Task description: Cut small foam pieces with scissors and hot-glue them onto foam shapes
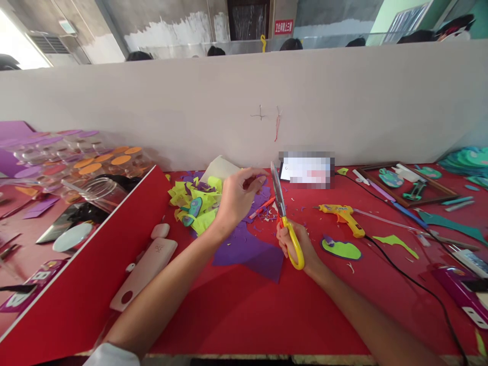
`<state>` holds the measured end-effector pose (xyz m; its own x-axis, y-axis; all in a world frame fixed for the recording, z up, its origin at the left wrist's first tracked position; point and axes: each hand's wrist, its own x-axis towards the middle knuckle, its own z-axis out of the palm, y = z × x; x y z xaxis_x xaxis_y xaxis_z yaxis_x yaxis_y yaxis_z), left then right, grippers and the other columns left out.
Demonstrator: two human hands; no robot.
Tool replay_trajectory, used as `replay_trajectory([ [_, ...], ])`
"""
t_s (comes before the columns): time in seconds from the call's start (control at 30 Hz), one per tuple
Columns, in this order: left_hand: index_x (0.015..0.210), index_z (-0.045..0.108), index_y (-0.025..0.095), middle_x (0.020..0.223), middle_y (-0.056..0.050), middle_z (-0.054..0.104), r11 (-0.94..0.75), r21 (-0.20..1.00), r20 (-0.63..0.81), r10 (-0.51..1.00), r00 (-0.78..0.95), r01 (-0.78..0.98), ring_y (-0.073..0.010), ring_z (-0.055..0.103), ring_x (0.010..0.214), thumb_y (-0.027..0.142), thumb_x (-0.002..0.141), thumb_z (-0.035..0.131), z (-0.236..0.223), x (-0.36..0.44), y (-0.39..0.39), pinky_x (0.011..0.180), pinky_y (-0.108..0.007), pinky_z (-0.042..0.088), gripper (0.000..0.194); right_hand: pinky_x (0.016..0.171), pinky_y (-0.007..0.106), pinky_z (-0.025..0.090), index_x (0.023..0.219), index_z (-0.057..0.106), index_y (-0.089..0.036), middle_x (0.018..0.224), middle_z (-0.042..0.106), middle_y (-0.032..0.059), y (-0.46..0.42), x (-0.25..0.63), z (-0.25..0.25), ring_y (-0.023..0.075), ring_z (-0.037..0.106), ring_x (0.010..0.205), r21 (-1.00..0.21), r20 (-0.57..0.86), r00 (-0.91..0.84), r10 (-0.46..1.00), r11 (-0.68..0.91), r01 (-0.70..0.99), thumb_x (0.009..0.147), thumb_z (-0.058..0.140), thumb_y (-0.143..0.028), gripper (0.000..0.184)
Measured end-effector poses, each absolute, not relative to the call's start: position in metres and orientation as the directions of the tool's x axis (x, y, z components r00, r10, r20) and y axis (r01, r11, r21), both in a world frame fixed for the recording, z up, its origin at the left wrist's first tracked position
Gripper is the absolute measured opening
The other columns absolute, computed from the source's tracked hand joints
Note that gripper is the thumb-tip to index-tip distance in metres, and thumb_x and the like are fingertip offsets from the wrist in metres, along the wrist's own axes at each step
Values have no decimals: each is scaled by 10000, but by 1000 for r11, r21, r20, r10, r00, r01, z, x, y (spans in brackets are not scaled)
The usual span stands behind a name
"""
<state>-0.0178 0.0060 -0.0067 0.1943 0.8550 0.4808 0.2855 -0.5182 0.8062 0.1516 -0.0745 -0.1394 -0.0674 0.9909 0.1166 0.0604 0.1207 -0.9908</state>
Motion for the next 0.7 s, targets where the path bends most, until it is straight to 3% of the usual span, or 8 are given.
replay_trajectory([
  [0.17,1041,760,194,822,-35,717,-512,826,474,858,200,235,-133,668,710,229,925,587,-9,-18,7,692,-263,541,211,353,215,300,799,463,-235,543,405,-79,-75,152,-139,82,347,386,-993,90,-80,993,95,64,882,475,-824,595],
  [0.4,926,670,184,745,-3,663,-491,852,462,868,181,180,-101,624,637,233,881,666,-8,-17,9,637,-247,516,66,357,224,311,790,462,-235,536,380,-84,-77,149,-131,84,347,384,-997,78,-113,991,80,20,822,479,-888,654],
  [0.57,885,593,194,756,-8,634,-516,833,480,853,202,200,-101,613,672,268,955,585,-6,-18,8,641,-242,511,103,424,251,376,830,490,-224,620,440,-53,-77,143,-120,95,388,451,-994,105,-138,985,110,23,755,404,-971,755],
  [0.7,931,485,216,805,-13,655,-454,887,419,868,268,82,-102,636,616,264,1001,499,-7,-17,8,601,-257,536,86,426,251,362,856,483,-229,634,422,-53,-76,145,-125,107,388,473,-990,114,-144,983,124,65,803,391,-938,717],
])
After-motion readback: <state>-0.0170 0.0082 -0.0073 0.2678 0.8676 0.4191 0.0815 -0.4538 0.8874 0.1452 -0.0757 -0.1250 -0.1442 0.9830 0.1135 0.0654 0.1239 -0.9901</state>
